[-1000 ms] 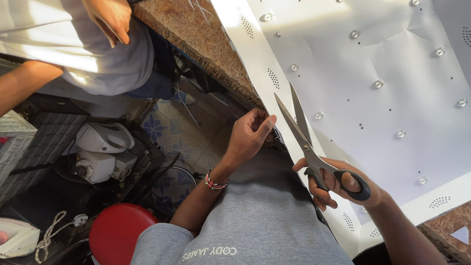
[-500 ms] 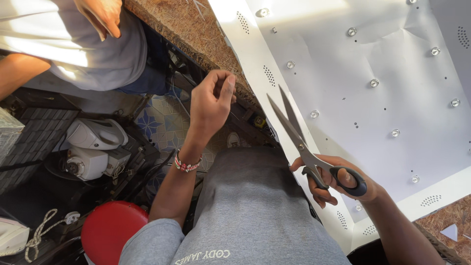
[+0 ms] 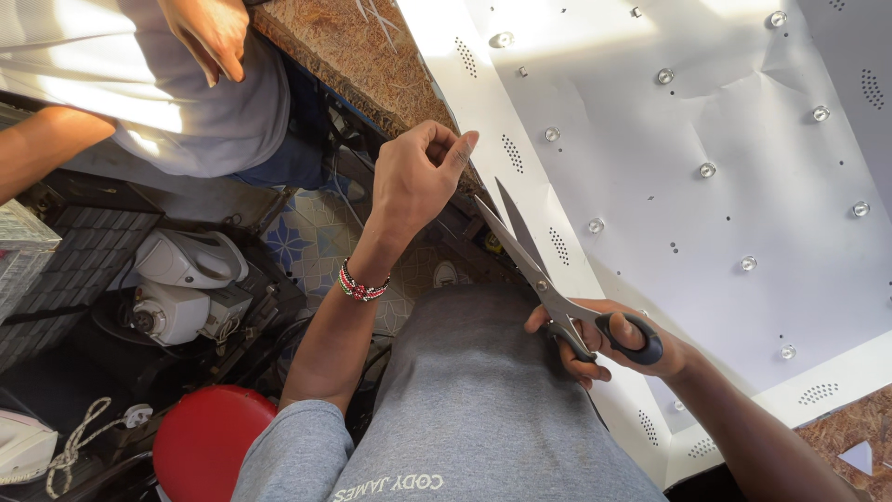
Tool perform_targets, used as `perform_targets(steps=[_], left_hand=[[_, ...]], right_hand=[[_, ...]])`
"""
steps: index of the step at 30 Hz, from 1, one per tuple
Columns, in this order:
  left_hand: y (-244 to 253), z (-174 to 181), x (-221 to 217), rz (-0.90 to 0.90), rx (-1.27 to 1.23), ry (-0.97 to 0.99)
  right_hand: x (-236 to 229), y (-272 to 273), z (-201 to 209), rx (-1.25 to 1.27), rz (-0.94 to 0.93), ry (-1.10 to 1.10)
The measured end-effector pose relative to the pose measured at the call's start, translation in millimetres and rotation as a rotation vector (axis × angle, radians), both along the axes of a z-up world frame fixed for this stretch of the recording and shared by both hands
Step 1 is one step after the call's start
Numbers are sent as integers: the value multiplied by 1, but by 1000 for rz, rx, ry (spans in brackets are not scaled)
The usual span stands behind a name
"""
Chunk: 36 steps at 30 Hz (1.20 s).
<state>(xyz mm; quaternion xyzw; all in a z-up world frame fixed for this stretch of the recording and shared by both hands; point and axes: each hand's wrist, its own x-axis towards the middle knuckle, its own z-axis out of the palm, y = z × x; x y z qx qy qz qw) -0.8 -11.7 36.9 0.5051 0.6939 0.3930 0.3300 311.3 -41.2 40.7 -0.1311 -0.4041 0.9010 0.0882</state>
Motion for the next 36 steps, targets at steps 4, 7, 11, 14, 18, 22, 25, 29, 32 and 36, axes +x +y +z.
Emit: perform_targets(steps=[4,7,11,14,18,22,25,29,32,36], left_hand=[[7,-1,-3,-15,14,14],[9,2,-4,-14,2,28],[12,8,-4,-62,-52,-32],[16,8,-2,-93,-33,-54],[19,9,-1,-124,12,-69],[25,-4,-1,-127,28,-55],[27,-8,-2,-138,31,-65],[28,-10,1,-124,27,-88],[28,-6,3,-106,-4,-89],[31,-8,2,-82,-48,-85]], right_hand=[[-1,4,-10,-4,-2,-4],[-3,6,-15,-35,0,-5],[-6,13,-26,-77,18,41],[-9,18,-28,-92,15,53],[-15,23,-24,-111,17,46],[-14,26,-35,-142,40,72],[-15,31,-39,-169,51,95],[-16,37,-39,-200,61,115],[-17,39,-40,-220,58,127],[-16,41,-49,-270,46,155]])
